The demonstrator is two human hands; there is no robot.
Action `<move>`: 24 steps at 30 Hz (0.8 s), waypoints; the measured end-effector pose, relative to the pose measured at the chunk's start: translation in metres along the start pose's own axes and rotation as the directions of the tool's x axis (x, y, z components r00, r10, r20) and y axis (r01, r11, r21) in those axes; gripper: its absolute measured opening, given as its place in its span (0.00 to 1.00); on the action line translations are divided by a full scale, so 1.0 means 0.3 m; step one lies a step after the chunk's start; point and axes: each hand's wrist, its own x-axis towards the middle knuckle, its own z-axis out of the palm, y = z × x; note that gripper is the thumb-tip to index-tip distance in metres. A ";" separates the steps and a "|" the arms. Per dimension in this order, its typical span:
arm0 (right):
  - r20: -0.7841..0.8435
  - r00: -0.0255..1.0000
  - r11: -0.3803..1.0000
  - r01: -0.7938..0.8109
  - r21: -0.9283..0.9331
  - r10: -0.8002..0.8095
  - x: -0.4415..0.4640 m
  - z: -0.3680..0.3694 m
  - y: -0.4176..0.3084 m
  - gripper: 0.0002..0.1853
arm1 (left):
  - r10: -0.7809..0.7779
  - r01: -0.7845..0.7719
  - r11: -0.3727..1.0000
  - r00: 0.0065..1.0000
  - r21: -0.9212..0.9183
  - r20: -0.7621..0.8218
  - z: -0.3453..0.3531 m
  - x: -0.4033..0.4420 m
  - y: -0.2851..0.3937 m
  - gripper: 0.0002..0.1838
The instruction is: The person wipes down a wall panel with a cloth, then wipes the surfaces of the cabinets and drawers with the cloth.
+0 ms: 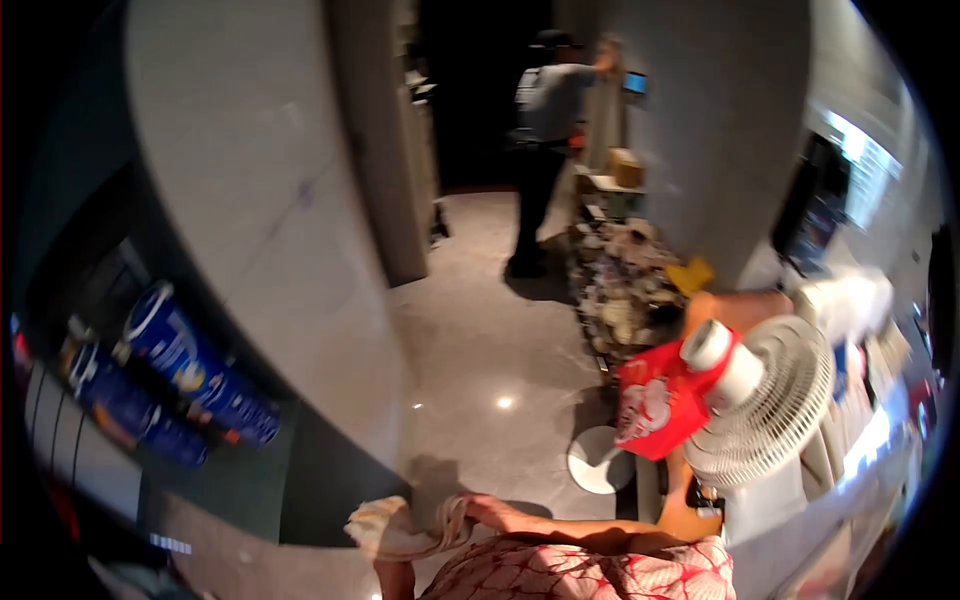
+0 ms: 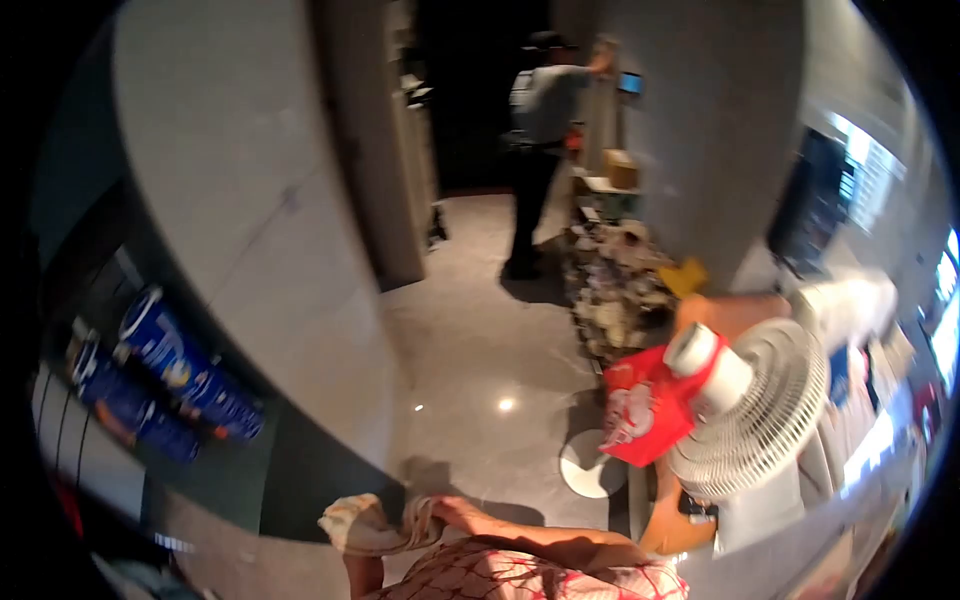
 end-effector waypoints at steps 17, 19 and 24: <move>-0.214 0.938 0.915 0.183 -0.360 -0.272 0.048 -0.043 -0.201 0.13 | -0.365 0.288 0.833 0.927 -0.473 -0.079 0.053 -0.106 -0.007 0.21; -0.163 0.941 0.860 0.189 -0.474 -0.296 0.042 -0.057 -0.248 0.14 | -0.377 0.288 0.813 0.922 -0.506 -0.082 0.054 -0.098 0.001 0.21; -0.187 0.912 0.806 0.210 -0.554 -0.366 0.009 -0.044 -0.339 0.16 | -0.390 0.279 0.791 0.916 -0.545 -0.097 0.064 -0.080 0.010 0.21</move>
